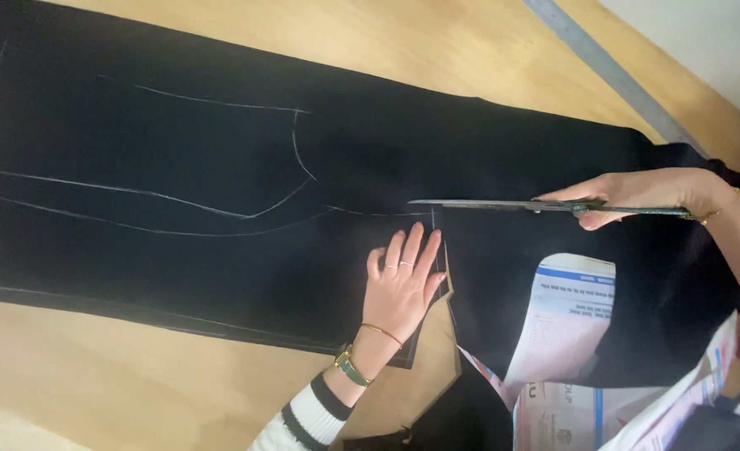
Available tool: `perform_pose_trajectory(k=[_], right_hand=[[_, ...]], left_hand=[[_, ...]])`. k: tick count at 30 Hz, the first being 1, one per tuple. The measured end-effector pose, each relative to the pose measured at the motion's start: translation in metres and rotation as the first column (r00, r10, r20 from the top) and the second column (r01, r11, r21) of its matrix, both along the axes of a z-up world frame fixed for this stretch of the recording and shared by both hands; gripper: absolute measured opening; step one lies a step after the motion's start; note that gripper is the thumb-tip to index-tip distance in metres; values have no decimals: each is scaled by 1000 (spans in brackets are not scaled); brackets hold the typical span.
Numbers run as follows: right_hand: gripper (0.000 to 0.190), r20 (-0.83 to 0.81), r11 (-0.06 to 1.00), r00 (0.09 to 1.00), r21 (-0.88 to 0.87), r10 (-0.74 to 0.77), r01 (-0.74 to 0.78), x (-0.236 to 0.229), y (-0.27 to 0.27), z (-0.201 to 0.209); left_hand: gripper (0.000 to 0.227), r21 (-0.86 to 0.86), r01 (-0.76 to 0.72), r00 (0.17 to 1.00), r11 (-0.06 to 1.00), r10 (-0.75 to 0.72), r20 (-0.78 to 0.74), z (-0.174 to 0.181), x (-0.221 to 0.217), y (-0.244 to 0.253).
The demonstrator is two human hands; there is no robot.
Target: The person uses large scissors to cut a piece of black fabric laid out on a wooden table. They follow white chalk lines drawn on the fabric, cutting out a pattern piece. The person adjusts the fabric and the cut piece during the process.
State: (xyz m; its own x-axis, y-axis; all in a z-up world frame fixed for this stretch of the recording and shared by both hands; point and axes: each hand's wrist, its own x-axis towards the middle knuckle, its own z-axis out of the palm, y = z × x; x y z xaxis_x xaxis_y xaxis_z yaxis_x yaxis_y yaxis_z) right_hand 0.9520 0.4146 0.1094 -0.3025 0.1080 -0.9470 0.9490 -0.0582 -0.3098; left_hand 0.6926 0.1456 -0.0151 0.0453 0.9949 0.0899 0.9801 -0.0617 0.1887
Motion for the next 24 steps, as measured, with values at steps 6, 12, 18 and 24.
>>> perform_pose_trajectory(k=[6, 12, 18, 24], right_hand=[[91, 72, 998, 997, 40, 35, -38, -26, -5, 7], [88, 3, 994, 997, 77, 72, -72, -38, -9, 13], [85, 99, 993, 995, 117, 1, -12, -50, -16, 25], [81, 82, 991, 997, 136, -2, -9, -53, -23, 27]], left_hand=[[70, -13, 7, 1000, 1000, -7, 22, -1, 2, -1], [69, -19, 4, 1000, 1000, -4, -8, -5, 4, -2], [67, 4, 7, 999, 1000, -8, 39, -1, 2, -2], [67, -6, 3, 1000, 1000, -3, 24, -4, 2, -2]])
